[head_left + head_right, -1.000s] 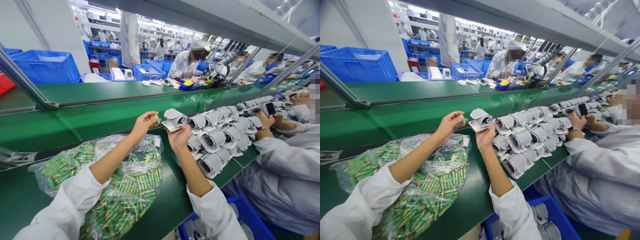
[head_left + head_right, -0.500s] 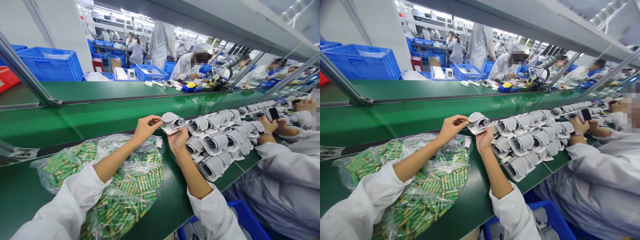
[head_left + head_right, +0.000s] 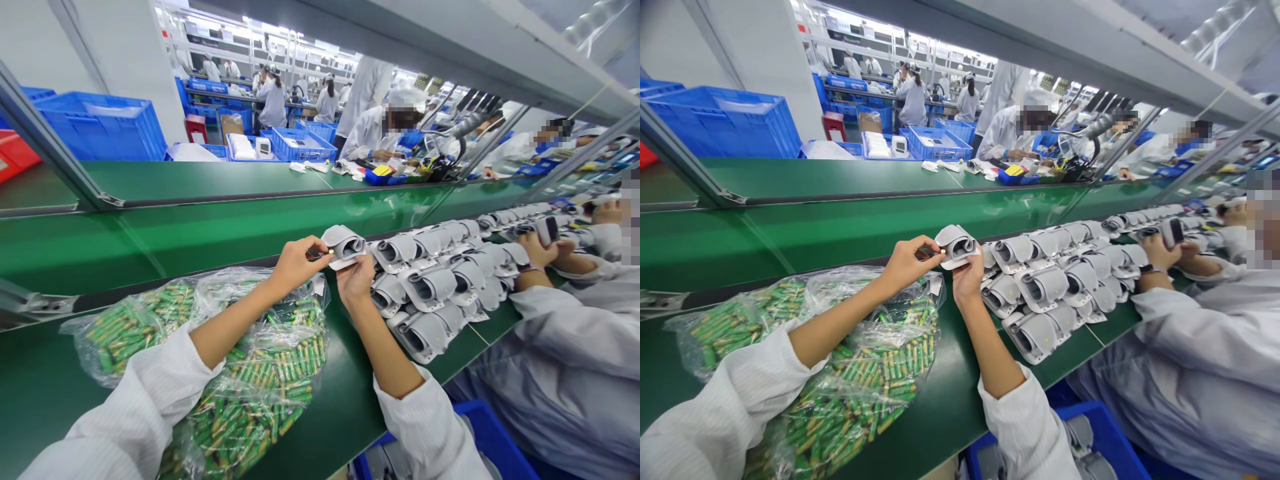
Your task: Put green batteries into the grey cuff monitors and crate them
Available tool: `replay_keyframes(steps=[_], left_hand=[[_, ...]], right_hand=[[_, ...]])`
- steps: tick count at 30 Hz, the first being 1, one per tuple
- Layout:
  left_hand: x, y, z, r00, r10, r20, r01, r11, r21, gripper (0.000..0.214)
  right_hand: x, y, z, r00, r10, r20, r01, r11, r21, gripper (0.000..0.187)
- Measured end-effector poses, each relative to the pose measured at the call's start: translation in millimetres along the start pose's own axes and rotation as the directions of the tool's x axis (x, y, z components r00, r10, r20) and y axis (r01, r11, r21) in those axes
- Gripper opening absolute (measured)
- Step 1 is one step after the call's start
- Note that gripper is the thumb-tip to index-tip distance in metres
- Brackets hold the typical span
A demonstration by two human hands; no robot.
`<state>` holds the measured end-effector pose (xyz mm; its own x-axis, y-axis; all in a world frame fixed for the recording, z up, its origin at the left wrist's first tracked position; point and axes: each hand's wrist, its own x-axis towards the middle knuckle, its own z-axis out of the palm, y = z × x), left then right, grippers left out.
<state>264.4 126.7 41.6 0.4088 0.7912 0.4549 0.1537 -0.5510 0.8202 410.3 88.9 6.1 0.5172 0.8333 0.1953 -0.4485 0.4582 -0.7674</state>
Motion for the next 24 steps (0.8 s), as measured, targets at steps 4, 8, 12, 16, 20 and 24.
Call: replay_keyframes(steps=[4,8,12,16,20,24], left_hand=[[-1,2,0.2,0.999,-0.013,0.049,0.013,1.0,0.018,0.018],[1,-1,2.0,0.996,-0.078,0.036,0.077,0.997,0.025,0.021],[5,-10,3.6,0.957,-0.274,0.098,0.285,0.949,-0.132,0.04],[6,-18,5.5,0.887,-0.313,0.34,0.415,0.863,-0.288,0.03],[7,-21,6.3,0.877,-0.381,0.292,0.472,0.792,-0.387,0.015],[8,-20,0.2,0.78,-0.495,0.382,0.624,0.57,-0.535,0.01]], right_hand=[[1,1,-2,1.0,-0.013,-0.004,0.013,0.999,-0.046,0.038],[3,4,-5,1.0,-0.018,0.011,0.019,0.997,-0.08,0.042],[4,7,-8,0.999,-0.027,0.022,0.03,0.993,-0.118,0.043],[4,11,-11,0.999,0.016,0.041,-0.011,0.991,-0.134,0.044],[5,15,-11,0.997,0.057,0.052,-0.051,0.992,-0.112,0.041],[7,17,-8,0.989,0.11,0.102,-0.099,0.99,-0.1,0.036]])
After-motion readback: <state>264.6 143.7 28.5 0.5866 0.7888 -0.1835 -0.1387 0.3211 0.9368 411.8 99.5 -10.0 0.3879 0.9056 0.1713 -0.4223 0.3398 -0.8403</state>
